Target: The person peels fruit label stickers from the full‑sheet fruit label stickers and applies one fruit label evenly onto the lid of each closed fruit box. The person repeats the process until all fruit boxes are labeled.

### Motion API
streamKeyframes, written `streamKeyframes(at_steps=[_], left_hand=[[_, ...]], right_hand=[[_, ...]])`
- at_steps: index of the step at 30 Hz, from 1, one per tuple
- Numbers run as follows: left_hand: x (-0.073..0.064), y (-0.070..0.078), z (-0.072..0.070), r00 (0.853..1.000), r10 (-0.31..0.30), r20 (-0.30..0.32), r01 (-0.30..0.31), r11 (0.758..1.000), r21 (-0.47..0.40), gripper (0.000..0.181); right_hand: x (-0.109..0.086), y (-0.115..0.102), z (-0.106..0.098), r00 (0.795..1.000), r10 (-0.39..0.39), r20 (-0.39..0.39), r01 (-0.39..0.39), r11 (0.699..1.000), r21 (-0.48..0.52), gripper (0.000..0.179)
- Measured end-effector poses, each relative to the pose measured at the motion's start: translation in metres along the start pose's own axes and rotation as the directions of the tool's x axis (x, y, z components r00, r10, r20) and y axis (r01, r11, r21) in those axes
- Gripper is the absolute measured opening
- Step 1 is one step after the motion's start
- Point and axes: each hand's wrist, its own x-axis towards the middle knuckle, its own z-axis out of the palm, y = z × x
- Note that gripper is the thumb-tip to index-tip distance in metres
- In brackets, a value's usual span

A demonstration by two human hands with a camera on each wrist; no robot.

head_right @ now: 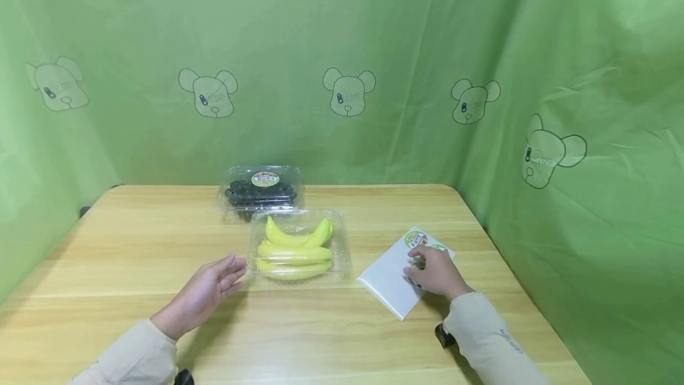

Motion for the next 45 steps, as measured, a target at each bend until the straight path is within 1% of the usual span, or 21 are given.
streamKeyframes(at_steps=[5,8,13,20,24,27,33,40,45], left_hand=[[0.002,0.0,-0.001,1.0,0.014,0.011,-0.014,1.0,0.012,0.069],[0.002,0.001,-0.001,1.0,0.019,0.009,-0.02,1.0,0.012,0.069],[0.002,0.002,-0.001,1.0,0.015,0.004,-0.015,1.0,0.011,0.067],[0.0,0.003,-0.001,1.0,0.012,0.009,-0.012,1.0,0.017,0.066],[-0.001,0.002,-0.001,1.0,0.011,0.01,-0.011,1.0,0.016,0.067],[-0.001,0.002,-0.001,1.0,0.012,0.009,-0.012,1.0,0.017,0.07],[-0.001,0.002,-0.001,1.0,0.001,-0.004,-0.001,1.0,0.017,0.068],[0.001,0.005,-0.001,1.0,0.002,-0.021,-0.002,1.0,0.02,0.067],[0.002,0.003,0.002,0.999,-0.015,-0.049,0.015,1.0,0.005,0.065]], right_hand=[[-0.005,0.003,-0.008,1.0,-0.002,0.019,0.002,1.0,-0.017,0.046],[-0.007,0.006,-0.011,0.999,-0.005,0.054,0.006,1.0,-0.023,0.052],[-0.007,0.013,-0.012,0.994,0.021,0.103,-0.02,1.0,-0.014,0.061],[-0.007,0.013,-0.013,0.986,0.011,0.165,-0.007,1.0,-0.028,0.071],[-0.007,0.01,-0.013,0.985,0.026,0.171,-0.019,0.999,-0.042,0.071],[-0.007,0.01,-0.013,0.984,0.013,0.18,-0.006,0.999,-0.035,0.07],[-0.009,0.008,-0.009,0.976,-0.025,0.214,0.027,1.0,-0.005,0.074],[-0.007,0.005,-0.009,0.978,-0.022,0.207,0.03,0.999,-0.033,0.074],[-0.007,0.004,-0.009,0.978,-0.015,0.209,0.029,0.997,-0.067,0.069]])
